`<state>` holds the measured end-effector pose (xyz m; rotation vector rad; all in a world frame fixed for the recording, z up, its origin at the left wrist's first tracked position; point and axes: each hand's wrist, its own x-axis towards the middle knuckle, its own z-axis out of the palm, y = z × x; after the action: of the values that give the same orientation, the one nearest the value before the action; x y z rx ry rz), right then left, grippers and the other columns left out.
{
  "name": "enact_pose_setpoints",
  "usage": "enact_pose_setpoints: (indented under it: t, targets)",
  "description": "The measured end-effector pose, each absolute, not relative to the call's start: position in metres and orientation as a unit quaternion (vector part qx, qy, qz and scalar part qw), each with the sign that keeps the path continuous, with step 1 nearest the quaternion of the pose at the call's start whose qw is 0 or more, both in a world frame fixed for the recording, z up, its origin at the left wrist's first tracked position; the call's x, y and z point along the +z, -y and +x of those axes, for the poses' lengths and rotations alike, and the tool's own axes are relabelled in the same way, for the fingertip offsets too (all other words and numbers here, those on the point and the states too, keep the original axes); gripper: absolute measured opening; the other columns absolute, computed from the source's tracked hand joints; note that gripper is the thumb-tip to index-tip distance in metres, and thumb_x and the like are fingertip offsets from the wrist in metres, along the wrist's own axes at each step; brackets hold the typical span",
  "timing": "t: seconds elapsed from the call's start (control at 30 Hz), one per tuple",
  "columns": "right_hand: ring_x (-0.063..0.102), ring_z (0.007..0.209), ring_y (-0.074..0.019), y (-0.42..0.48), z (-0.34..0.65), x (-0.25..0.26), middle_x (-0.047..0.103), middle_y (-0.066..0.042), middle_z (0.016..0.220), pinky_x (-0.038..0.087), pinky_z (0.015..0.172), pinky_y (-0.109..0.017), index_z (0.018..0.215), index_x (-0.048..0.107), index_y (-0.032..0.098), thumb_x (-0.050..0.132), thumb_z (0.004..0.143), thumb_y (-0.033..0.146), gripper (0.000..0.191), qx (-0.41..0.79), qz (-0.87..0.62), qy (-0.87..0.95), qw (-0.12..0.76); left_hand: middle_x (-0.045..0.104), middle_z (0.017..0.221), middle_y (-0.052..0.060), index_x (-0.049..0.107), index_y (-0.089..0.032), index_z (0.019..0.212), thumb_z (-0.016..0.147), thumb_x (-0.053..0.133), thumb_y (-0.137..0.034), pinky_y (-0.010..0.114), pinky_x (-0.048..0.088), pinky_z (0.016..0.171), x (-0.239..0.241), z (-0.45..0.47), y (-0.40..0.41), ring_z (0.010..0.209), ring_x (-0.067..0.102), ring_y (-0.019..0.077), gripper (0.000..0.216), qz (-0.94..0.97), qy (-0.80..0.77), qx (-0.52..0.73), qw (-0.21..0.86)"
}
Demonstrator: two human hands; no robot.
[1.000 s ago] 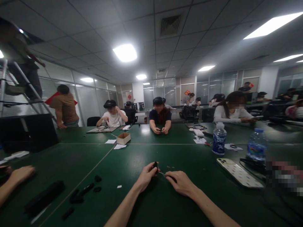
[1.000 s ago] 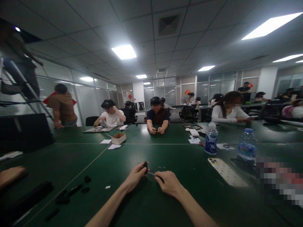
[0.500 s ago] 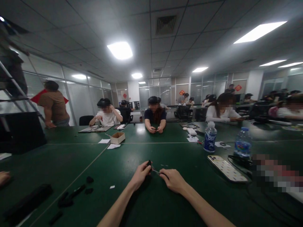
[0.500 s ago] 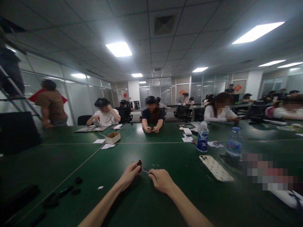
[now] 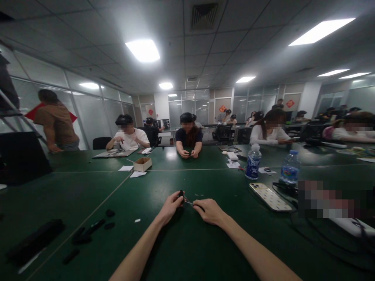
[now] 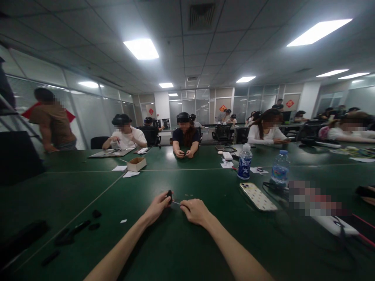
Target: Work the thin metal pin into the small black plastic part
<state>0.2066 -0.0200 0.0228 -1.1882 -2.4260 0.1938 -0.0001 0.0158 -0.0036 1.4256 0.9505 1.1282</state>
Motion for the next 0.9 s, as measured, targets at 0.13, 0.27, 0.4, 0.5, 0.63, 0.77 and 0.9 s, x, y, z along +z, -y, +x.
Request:
enact_pose_setpoints:
  t: [0.13,0.27,0.4,0.5,0.63,0.77,0.9]
  targets:
    - [0.063,0.083,-0.0170,0.019,0.204,0.018,0.068,-0.003,0.092,0.043,0.074,-0.024,0.102,0.062,0.024,0.036,0.093,0.036,0.030,0.072,-0.441,0.866,0.225,0.062,0.089,0.005,0.059,-0.016,0.111,0.075,0.060,-0.046,0.026,0.040,0.071,-0.004,0.000,-0.017,0.081,0.054,0.0171,0.046,0.601,-0.394,0.472,0.510]
    - [0.064,0.082,-0.0179,0.013,0.205,0.014,0.068,-0.004,0.091,0.043,0.072,-0.025,0.103,0.060,0.022,0.031,0.095,0.034,0.033,0.076,-0.473,0.839,0.256,0.062,0.081,0.005,0.060,-0.013,0.108,0.074,0.063,-0.045,0.025,0.039,0.067,-0.001,0.001,-0.015,0.072,0.053,0.0150,0.047,0.604,-0.387,0.466,0.517]
    - [0.063,0.075,-0.0180,0.006,0.210,0.013,0.067,-0.007,0.087,0.044,0.065,-0.026,0.107,0.057,0.019,0.016,0.097,0.030,0.044,0.084,-0.513,0.805,0.288,0.064,0.081,0.006,0.061,-0.013,0.105,0.070,0.067,-0.044,0.025,0.039,0.068,-0.002,0.004,-0.013,0.073,0.055,0.0156,0.048,0.593,-0.387,0.456,0.539]
    - [0.063,0.077,-0.0178,0.009,0.210,0.015,0.068,-0.004,0.088,0.044,0.067,-0.026,0.103,0.061,0.022,0.028,0.095,0.035,0.036,0.093,-0.491,0.819,0.281,0.063,0.083,0.006,0.058,-0.013,0.109,0.070,0.065,-0.049,0.025,0.040,0.067,-0.006,0.003,-0.016,0.071,0.055,0.0143,0.053,0.570,-0.398,0.471,0.543]
    - [0.063,0.082,-0.0184,0.017,0.208,0.019,0.069,-0.003,0.091,0.043,0.072,-0.026,0.100,0.064,0.024,0.038,0.091,0.038,0.031,0.094,-0.447,0.851,0.258,0.063,0.084,0.007,0.056,-0.013,0.111,0.071,0.064,-0.050,0.025,0.041,0.066,-0.011,0.001,-0.020,0.067,0.055,0.0120,0.055,0.549,-0.400,0.482,0.553]
    - [0.063,0.081,-0.0186,0.021,0.207,0.023,0.069,-0.003,0.091,0.043,0.072,-0.027,0.100,0.064,0.024,0.037,0.091,0.037,0.032,0.089,-0.435,0.862,0.246,0.063,0.086,0.007,0.056,-0.013,0.111,0.072,0.064,-0.048,0.026,0.043,0.069,-0.013,0.000,-0.021,0.071,0.056,0.0131,0.053,0.541,-0.395,0.489,0.559]
    - [0.063,0.083,-0.0187,0.022,0.207,0.025,0.069,-0.004,0.093,0.044,0.074,-0.027,0.102,0.064,0.024,0.036,0.091,0.037,0.033,0.087,-0.430,0.867,0.238,0.063,0.088,0.007,0.056,-0.014,0.113,0.072,0.065,-0.046,0.027,0.043,0.072,-0.013,0.000,-0.020,0.076,0.058,0.0148,0.053,0.539,-0.392,0.492,0.560]
